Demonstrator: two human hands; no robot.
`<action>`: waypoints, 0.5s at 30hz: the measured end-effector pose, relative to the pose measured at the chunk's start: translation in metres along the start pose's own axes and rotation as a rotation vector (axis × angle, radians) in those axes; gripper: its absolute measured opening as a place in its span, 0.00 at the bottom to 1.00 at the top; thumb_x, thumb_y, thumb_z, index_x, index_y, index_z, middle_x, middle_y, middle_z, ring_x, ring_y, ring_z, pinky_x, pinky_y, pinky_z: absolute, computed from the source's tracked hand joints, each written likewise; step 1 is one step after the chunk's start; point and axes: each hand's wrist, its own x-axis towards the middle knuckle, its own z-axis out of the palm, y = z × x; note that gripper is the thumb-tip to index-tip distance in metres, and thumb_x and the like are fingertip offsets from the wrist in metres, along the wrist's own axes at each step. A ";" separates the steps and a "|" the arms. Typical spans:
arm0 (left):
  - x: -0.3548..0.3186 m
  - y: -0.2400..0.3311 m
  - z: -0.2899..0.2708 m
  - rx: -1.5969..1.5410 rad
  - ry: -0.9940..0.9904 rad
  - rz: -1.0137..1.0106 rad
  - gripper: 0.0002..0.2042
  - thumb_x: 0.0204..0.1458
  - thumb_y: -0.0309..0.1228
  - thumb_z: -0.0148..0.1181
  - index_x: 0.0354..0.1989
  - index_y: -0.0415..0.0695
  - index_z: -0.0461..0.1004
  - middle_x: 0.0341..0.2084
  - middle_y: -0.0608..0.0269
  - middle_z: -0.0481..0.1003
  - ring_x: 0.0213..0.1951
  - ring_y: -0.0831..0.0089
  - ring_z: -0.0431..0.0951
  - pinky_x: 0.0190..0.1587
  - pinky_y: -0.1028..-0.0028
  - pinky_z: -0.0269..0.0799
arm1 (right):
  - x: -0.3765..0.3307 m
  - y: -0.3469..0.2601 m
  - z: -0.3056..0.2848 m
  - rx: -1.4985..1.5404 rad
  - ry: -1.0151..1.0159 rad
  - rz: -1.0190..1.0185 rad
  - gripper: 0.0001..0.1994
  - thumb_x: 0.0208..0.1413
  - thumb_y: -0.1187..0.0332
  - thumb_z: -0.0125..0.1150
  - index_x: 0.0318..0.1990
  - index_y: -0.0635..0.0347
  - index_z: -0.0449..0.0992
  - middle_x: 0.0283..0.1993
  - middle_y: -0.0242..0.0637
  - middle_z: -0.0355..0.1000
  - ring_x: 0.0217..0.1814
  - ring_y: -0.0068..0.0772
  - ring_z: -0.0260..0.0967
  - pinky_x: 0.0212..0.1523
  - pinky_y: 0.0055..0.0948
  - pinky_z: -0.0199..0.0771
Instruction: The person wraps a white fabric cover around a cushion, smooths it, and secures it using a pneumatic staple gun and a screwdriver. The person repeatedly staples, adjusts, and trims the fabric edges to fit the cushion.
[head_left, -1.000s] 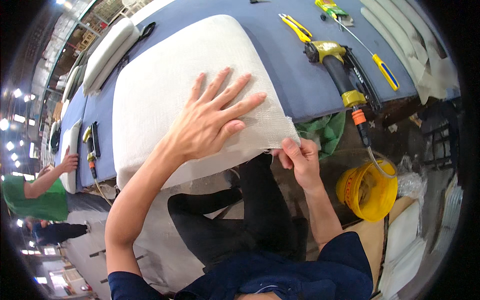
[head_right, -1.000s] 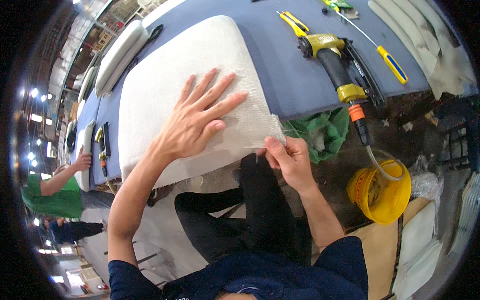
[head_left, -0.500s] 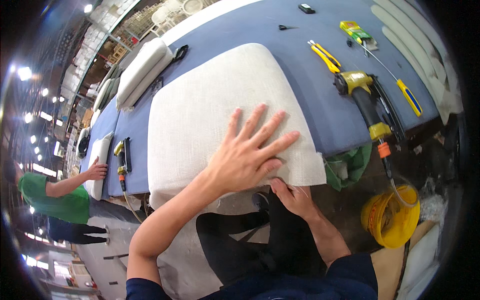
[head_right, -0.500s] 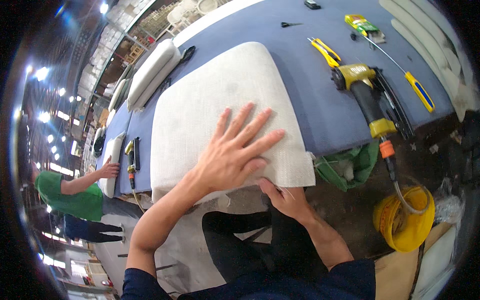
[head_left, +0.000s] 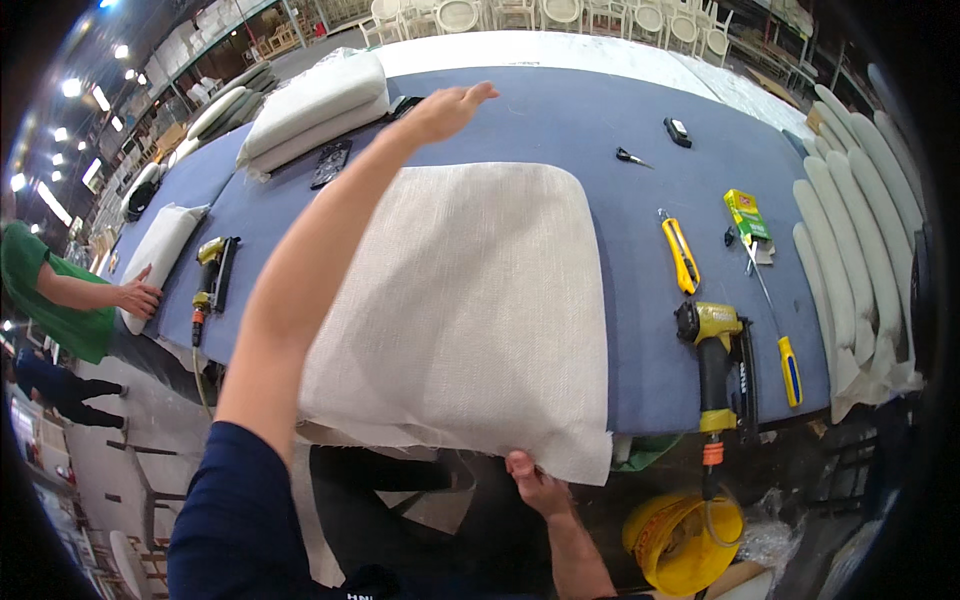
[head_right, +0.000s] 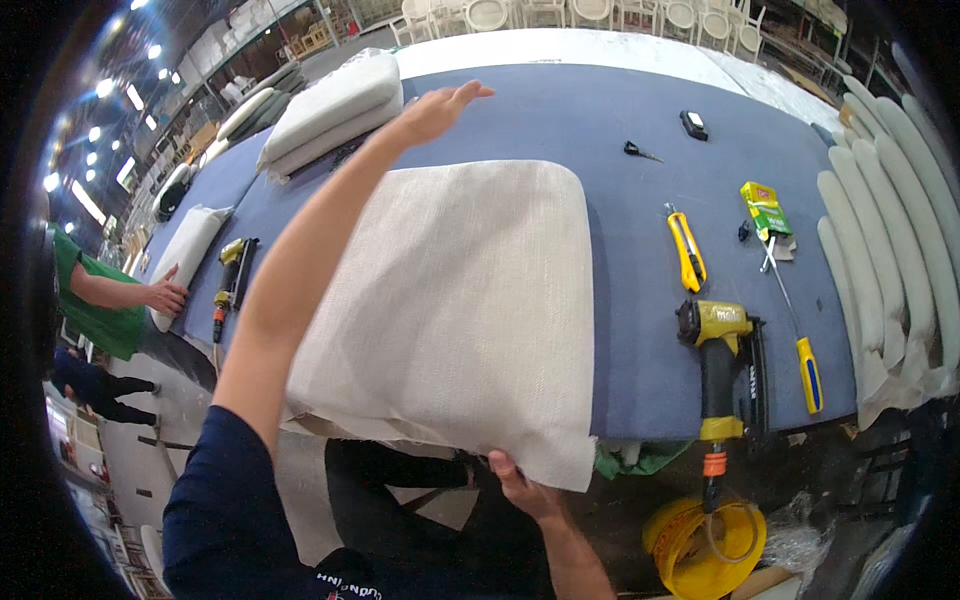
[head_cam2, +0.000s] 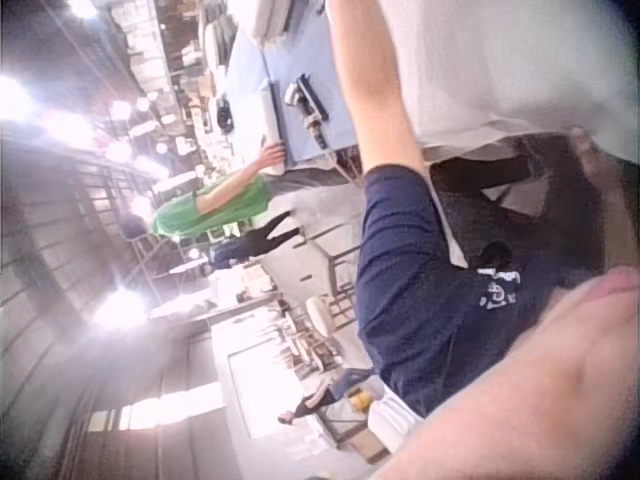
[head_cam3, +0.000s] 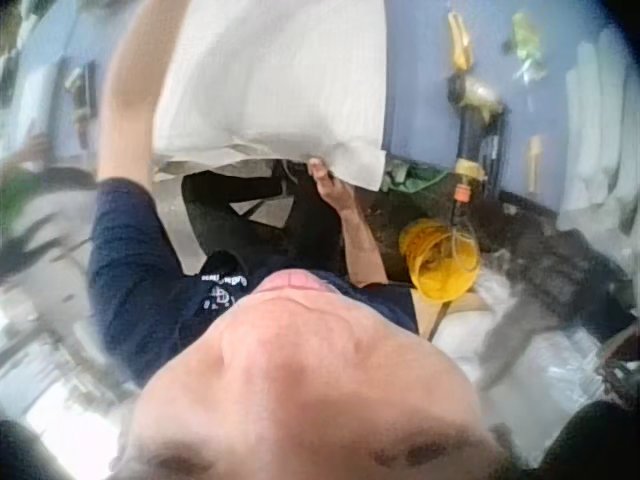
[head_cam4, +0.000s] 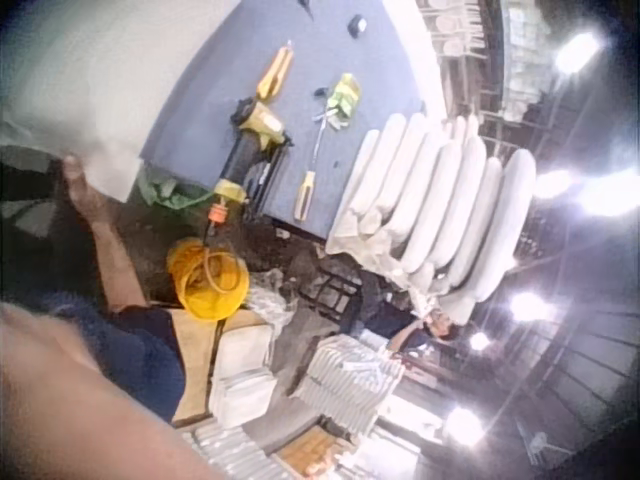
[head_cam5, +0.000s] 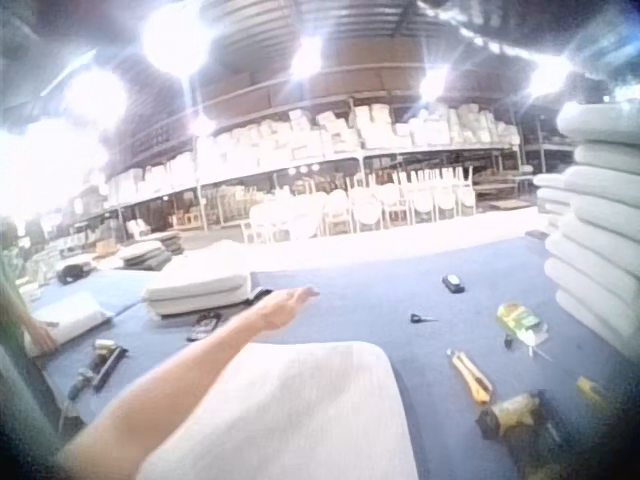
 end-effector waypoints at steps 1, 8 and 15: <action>0.003 -0.009 0.018 0.027 -0.004 -0.106 0.36 0.72 0.59 0.26 0.74 0.44 0.63 0.75 0.48 0.59 0.77 0.49 0.52 0.79 0.51 0.44 | 0.002 -0.001 0.002 0.001 0.010 -0.020 0.23 0.69 0.50 0.58 0.28 0.60 0.74 0.25 0.31 0.70 0.27 0.28 0.68 0.32 0.32 0.69; 0.050 0.005 -0.010 0.192 -0.364 0.042 0.40 0.68 0.64 0.15 0.81 0.53 0.45 0.80 0.52 0.41 0.81 0.50 0.36 0.80 0.48 0.28 | -0.020 0.026 -0.017 -0.037 -0.178 0.155 0.21 0.63 0.50 0.67 0.52 0.57 0.77 0.43 0.35 0.76 0.45 0.38 0.75 0.45 0.41 0.76; 0.022 -0.006 0.106 0.195 -0.216 0.214 0.43 0.64 0.70 0.14 0.82 0.58 0.39 0.81 0.52 0.36 0.80 0.49 0.31 0.79 0.42 0.25 | -0.024 0.036 -0.008 -0.020 -0.145 0.104 0.20 0.63 0.48 0.68 0.48 0.55 0.78 0.43 0.32 0.76 0.44 0.36 0.74 0.45 0.41 0.75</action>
